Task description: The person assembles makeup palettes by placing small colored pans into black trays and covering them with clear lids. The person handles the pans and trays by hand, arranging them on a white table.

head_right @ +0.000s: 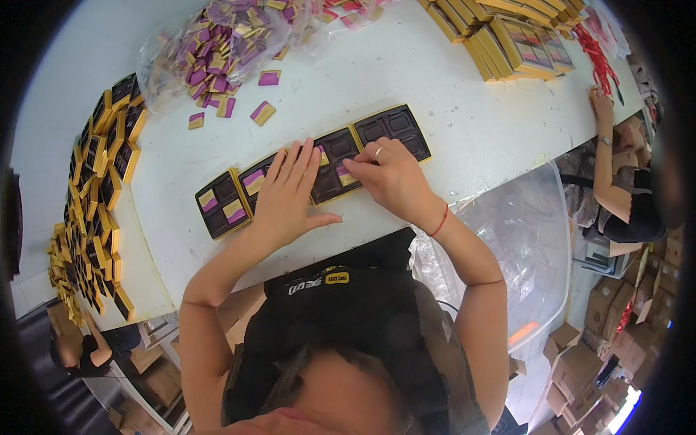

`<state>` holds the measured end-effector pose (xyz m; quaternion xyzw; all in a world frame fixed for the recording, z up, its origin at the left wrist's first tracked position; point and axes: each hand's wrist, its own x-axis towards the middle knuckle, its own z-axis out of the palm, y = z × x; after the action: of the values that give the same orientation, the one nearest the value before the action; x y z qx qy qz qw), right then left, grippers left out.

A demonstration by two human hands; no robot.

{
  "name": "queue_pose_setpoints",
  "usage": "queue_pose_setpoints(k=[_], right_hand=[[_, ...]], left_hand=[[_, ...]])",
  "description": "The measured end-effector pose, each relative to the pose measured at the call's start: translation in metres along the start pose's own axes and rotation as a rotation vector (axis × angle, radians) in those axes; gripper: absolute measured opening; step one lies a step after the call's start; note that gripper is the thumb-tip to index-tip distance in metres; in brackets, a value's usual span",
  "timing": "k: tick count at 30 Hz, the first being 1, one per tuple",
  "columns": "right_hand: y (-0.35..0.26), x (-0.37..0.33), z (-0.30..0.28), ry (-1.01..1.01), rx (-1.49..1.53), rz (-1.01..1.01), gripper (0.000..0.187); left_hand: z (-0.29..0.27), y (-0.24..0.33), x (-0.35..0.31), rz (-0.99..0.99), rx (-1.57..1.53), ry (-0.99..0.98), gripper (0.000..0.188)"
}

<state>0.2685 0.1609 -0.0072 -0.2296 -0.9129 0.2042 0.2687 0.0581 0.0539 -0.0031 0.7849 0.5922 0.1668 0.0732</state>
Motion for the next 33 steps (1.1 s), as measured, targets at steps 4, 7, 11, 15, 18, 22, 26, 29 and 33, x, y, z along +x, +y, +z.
queue_pose_setpoints(k=[4, 7, 11, 15, 18, 22, 26, 29, 33], right_hand=[[-0.009, -0.007, -0.004, -0.064, -0.16, -0.113, 0.026], [-0.014, -0.007, -0.006, -0.14, -0.182, -0.154, 0.032], [-0.008, 0.028, -0.01, -0.097, -0.024, -0.232, 0.024], [0.024, 0.118, 0.04, 0.048, 0.136, -0.127, 0.021], [0.046, 0.198, 0.09, -0.074, 0.003, 0.025, 0.024], [0.066, 0.221, 0.111, -0.111, -0.152, 0.046, 0.028], [0.07, 0.195, 0.073, -0.239, 0.149, 0.191, 0.018], [0.069, 0.147, 0.012, -0.311, 0.885, 0.365, 0.009], [0.063, 0.063, -0.049, -0.039, 0.919, 0.2, 0.017]], left_hand=[[0.012, -0.002, -0.004, -0.004, 0.091, -0.028, 0.092], [0.009, -0.001, -0.007, -0.009, 0.102, -0.032, 0.09], [-0.017, -0.012, -0.008, -0.002, 0.009, -0.025, 0.074], [-0.04, -0.064, 0.005, -0.204, -0.023, 0.173, 0.054], [-0.034, -0.114, 0.024, -0.307, 0.076, 0.249, 0.046], [-0.018, -0.117, 0.05, -0.245, 0.045, 0.231, 0.036], [-0.014, -0.126, 0.052, -0.375, -0.086, 0.131, 0.032], [-0.02, -0.12, 0.052, -0.391, -0.156, 0.122, 0.029], [-0.026, -0.076, 0.075, -0.259, -0.392, 0.212, 0.028]])
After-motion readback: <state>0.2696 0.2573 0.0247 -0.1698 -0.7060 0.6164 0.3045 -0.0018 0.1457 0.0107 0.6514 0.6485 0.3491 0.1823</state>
